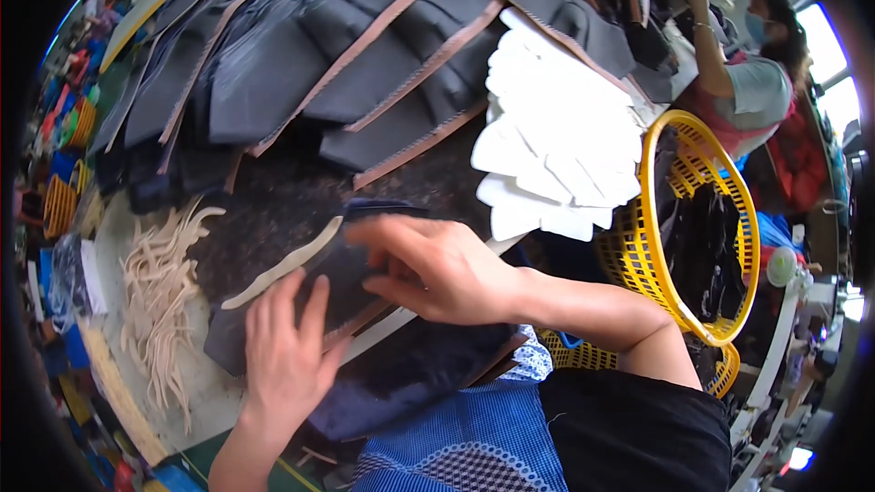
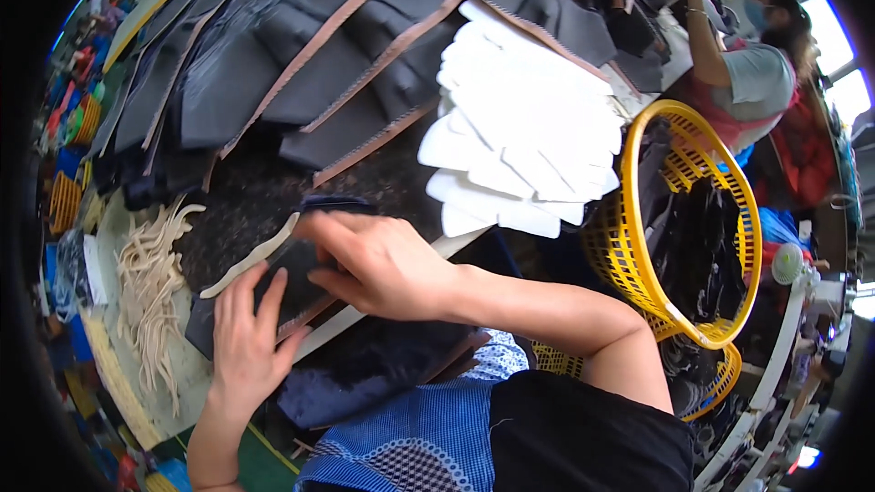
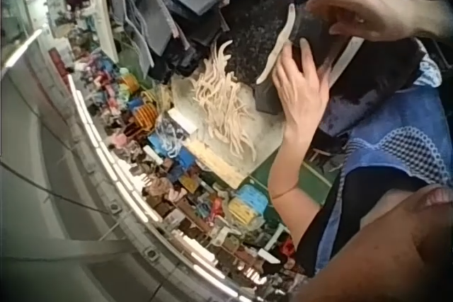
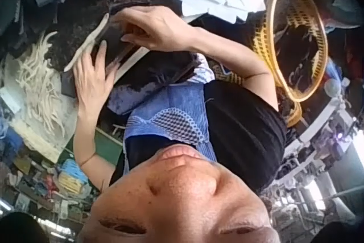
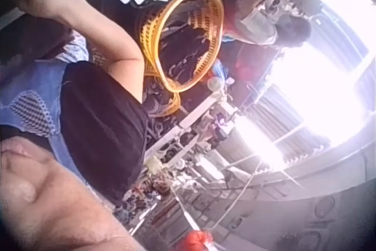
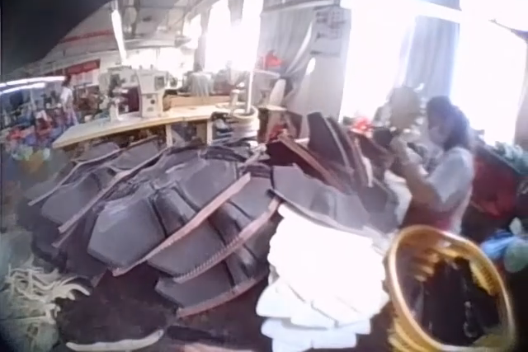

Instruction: Manually inserting white stiffeners and beige reinforcement strips into shoe upper components at a factory workstation.

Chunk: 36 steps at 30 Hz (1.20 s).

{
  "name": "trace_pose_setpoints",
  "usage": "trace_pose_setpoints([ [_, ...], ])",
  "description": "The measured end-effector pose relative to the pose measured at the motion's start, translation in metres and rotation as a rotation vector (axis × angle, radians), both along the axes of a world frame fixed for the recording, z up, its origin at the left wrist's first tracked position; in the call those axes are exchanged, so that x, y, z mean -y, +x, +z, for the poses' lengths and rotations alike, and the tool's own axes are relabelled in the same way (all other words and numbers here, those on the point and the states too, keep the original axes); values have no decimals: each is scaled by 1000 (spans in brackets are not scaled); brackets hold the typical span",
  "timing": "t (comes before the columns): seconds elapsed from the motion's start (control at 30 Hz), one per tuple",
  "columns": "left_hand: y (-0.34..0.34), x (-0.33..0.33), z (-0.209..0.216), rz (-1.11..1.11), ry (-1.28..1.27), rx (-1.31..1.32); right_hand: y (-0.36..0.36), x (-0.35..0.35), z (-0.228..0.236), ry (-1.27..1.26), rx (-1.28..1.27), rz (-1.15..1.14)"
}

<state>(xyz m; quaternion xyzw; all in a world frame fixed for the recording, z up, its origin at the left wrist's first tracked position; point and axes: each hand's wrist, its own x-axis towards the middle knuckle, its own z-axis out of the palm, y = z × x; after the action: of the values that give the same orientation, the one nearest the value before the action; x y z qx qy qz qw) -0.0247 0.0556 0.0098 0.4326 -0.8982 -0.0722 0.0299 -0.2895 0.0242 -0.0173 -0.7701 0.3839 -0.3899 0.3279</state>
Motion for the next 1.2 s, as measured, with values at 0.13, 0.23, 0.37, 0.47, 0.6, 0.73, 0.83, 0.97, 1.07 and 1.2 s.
trace_pose_setpoints([
  [0.13,11,8,5,24,-5,60,-84,-7,16,13,-146,-233],
  [0.23,20,18,-4,11,-47,-11,-172,11,21,29,-319,-693],
  [0.37,-1,16,12,145,-94,-8,-222,4,37,156,-805,-710],
  [0.47,-13,4,25,108,110,123,-223,-17,44,329,-911,-569],
  [0.6,-48,13,59,-57,153,-110,-236,-39,20,94,-912,-473],
  [0.73,-123,61,30,-554,172,-201,-228,-34,25,136,-981,-468],
  [0.83,-191,73,-25,-667,14,-301,-214,-24,17,108,-1021,-480],
  [0.97,-228,79,-55,-648,-242,-83,-225,-33,-4,-210,-1006,-537],
  [1.07,-225,76,-51,-633,-274,-52,-253,-32,0,-261,-795,-541],
  [1.2,-224,82,-45,-639,-148,-115,-286,-13,39,63,225,-896],
])
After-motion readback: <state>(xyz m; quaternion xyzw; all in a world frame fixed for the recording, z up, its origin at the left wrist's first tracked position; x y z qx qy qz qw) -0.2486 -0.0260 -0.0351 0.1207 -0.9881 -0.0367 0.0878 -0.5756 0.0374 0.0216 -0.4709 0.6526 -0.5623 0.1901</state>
